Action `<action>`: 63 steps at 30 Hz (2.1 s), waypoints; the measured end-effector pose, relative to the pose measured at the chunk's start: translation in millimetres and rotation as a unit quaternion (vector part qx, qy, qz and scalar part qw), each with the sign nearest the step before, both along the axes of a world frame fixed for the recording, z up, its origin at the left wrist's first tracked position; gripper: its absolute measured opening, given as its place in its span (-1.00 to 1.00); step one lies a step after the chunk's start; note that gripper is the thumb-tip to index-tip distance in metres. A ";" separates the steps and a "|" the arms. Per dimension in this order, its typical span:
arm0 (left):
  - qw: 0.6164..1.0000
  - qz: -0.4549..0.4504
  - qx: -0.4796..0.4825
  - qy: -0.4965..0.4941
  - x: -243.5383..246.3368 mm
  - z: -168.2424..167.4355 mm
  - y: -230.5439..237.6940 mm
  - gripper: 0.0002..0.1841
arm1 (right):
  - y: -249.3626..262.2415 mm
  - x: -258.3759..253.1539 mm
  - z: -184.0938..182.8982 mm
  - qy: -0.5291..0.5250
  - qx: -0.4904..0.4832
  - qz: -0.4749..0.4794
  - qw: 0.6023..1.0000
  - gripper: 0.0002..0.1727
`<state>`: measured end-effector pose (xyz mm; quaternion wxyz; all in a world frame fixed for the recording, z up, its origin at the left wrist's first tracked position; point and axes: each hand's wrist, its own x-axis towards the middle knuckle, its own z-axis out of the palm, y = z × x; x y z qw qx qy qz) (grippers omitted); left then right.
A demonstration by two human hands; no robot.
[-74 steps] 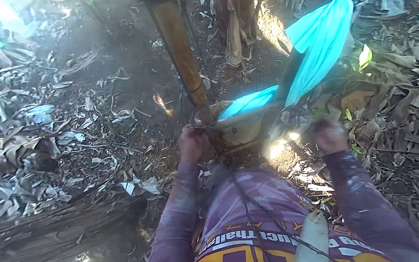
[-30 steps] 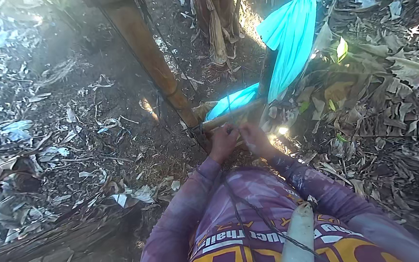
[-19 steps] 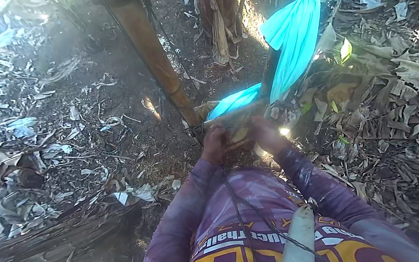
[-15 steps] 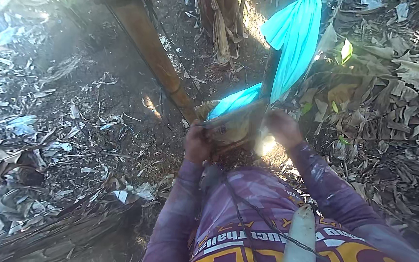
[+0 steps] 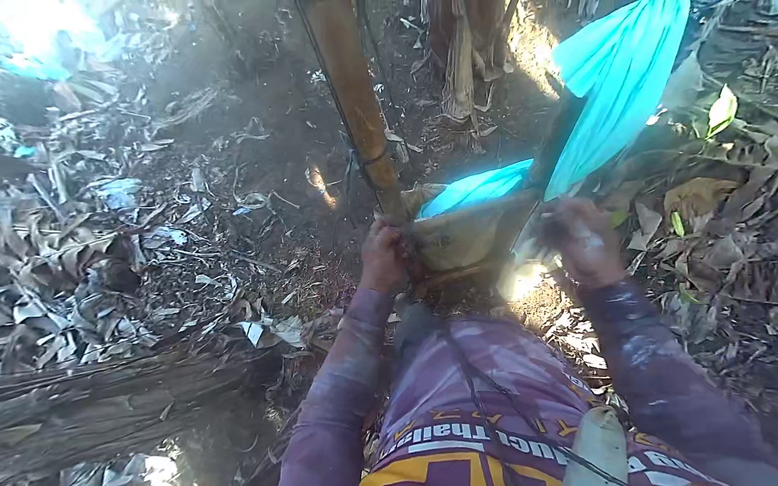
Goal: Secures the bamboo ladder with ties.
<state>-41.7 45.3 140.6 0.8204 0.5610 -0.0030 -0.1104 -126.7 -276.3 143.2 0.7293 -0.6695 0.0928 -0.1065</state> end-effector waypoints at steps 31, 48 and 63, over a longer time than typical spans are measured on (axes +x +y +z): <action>0.987 -0.038 0.131 -0.082 18.7 -15.0 -60.6 -0.61 | 125.8 55.4 -2.9 0.062 -0.230 0.093 0.967 -0.75; 0.877 -0.227 0.289 -0.309 54.3 92.2 -43.2 -0.69 | 115.5 121.1 77.7 -0.094 -0.053 0.234 0.966 -0.47; 0.842 -0.021 0.362 -0.400 103.1 161.5 -27.8 -0.70 | 122.2 156.1 165.0 -0.182 -0.053 0.103 0.976 -0.73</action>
